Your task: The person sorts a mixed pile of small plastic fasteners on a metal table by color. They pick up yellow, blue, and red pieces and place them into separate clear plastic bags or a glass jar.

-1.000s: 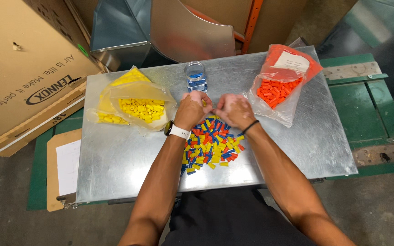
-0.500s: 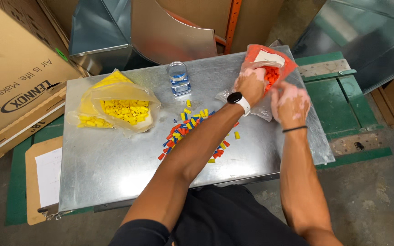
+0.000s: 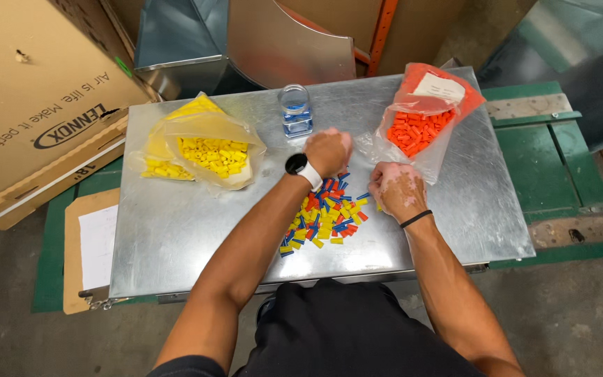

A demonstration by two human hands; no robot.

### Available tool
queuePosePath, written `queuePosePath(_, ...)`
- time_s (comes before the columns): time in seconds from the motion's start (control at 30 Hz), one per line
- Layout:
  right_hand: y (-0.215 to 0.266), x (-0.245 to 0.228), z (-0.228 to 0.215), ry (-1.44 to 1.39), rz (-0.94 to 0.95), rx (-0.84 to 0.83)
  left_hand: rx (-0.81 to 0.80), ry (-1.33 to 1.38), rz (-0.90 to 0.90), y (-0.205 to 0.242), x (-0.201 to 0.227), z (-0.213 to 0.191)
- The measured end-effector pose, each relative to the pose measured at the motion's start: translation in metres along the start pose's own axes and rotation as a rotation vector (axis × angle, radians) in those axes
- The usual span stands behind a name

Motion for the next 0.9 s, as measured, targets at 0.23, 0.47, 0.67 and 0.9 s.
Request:
queuePosePath(0.23, 0.015, -0.025, -0.028, -0.266, -0.281, 0.001, -0.114, 0.006, 0.028, 0.004, 0.007, 0.025)
queuePosePath(0.47, -0.03, 0.035, -0.104, -0.035, -0.475, 0.544, -0.16, 0.024, 0.056, 0.006, 0.007, 0.025)
queuePosePath(0.67, 0.018, 0.028, -0.09, -0.015, -0.379, 0.711, -0.009, 0.182, 0.006, 0.019, 0.036, -0.029)
queuePosePath(0.9, 0.048, 0.045, -0.078, -0.274, -0.259, 0.826, 0.154, 0.584, 0.045, -0.063, 0.122, -0.016)
Point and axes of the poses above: each hand's wrist, its own y-axis away from the middle knuckle, its own z-axis out of the palm, x = y × z, the point moved 5 cm from there along -y, towards the middle knuckle, and after that the axes turned 5 degrees about -y, right-handed, at the moved point
